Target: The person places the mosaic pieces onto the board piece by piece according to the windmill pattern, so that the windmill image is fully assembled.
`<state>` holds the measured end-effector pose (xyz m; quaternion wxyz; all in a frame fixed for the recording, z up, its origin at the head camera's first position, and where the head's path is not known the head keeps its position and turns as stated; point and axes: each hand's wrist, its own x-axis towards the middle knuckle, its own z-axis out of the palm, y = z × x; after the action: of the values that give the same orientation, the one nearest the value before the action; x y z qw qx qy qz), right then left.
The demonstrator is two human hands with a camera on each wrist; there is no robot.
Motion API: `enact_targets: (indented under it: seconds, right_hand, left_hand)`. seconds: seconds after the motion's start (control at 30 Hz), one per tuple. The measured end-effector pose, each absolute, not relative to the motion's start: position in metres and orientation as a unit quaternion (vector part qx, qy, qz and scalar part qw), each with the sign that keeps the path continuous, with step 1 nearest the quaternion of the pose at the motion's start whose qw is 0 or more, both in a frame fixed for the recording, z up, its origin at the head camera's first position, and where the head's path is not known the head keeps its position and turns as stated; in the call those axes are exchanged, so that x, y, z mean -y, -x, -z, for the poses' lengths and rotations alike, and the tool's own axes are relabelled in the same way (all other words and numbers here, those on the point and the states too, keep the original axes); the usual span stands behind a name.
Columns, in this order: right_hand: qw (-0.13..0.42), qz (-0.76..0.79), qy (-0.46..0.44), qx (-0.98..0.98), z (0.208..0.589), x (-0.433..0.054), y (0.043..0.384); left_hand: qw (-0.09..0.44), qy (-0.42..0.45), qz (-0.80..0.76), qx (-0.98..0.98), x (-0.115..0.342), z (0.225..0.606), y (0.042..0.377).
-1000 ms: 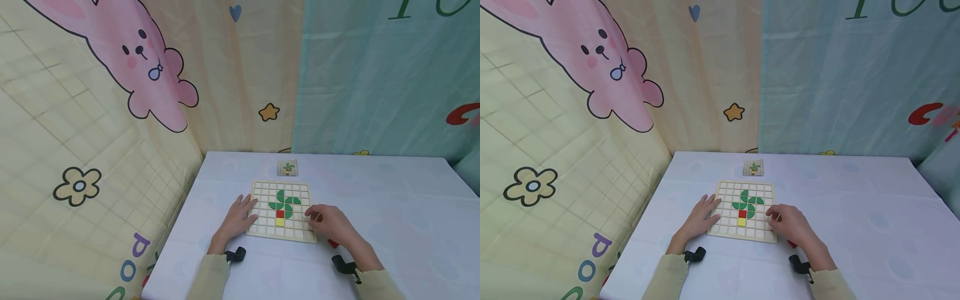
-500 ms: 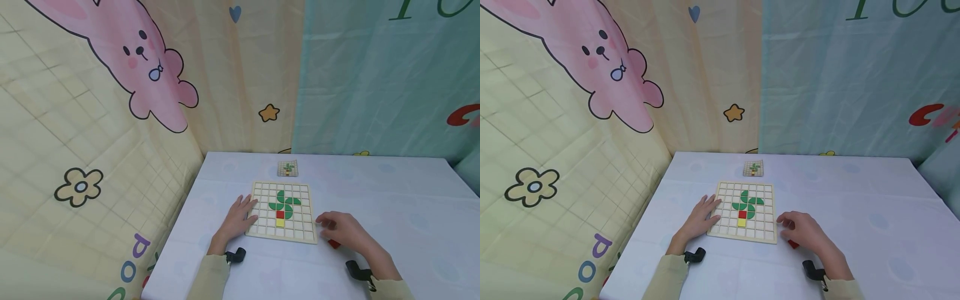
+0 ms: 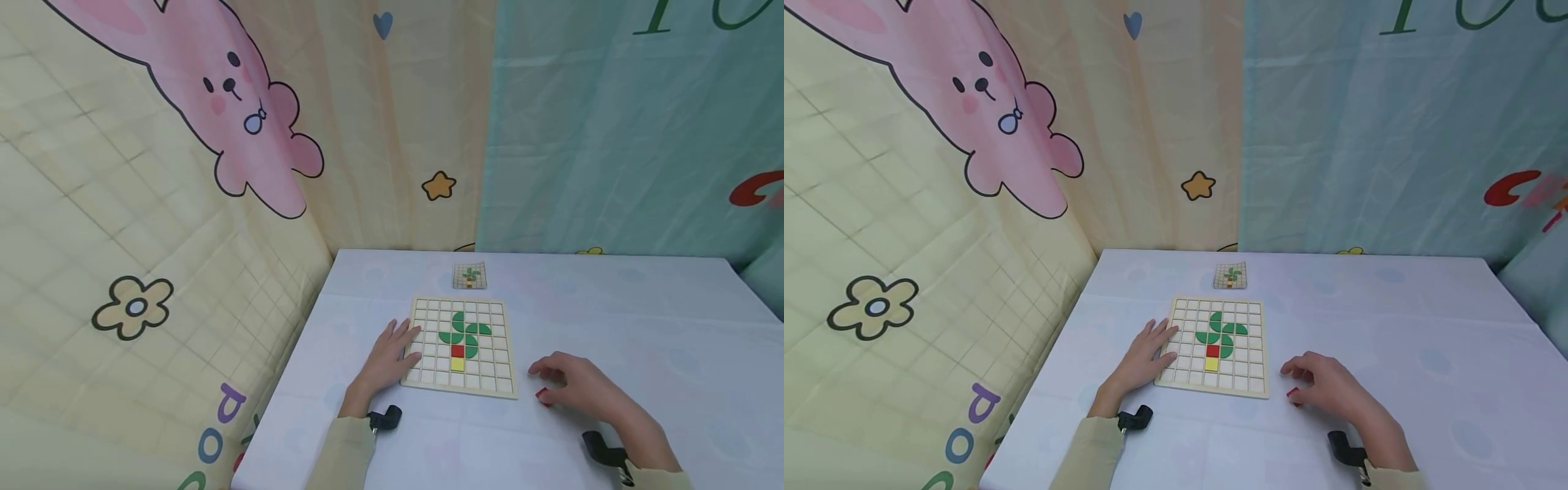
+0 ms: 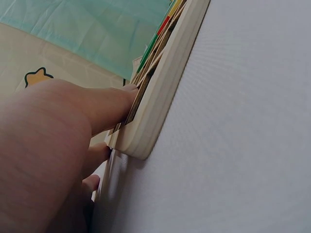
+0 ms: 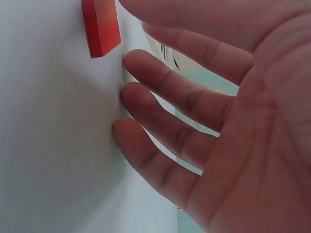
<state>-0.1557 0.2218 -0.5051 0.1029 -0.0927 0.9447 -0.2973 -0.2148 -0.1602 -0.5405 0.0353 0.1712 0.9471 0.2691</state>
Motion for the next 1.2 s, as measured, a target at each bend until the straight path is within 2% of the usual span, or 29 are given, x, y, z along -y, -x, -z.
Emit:
enact_targets:
  seconds: [0.3, 0.77, 1.2]
  right_hand:
    - [0.112, 0.295, 0.086, -0.945, 0.5075, -0.2259, 0.1510]
    - [0.091, 0.296, 0.104, -0.945, 0.5091, -0.2277, 0.1521]
    - [0.116, 0.295, 0.092, -0.944, 0.5114, -0.2281, 0.1561]
  left_hand:
    - [0.037, -0.169, -0.263, -0.949, 0.1604, 0.5421, 0.2142]
    - [0.033, -0.174, -0.258, -0.950, 0.1601, 0.5417, 0.2156]
    - [0.032, -0.170, -0.260, -0.950, 0.1593, 0.5437, 0.2171]
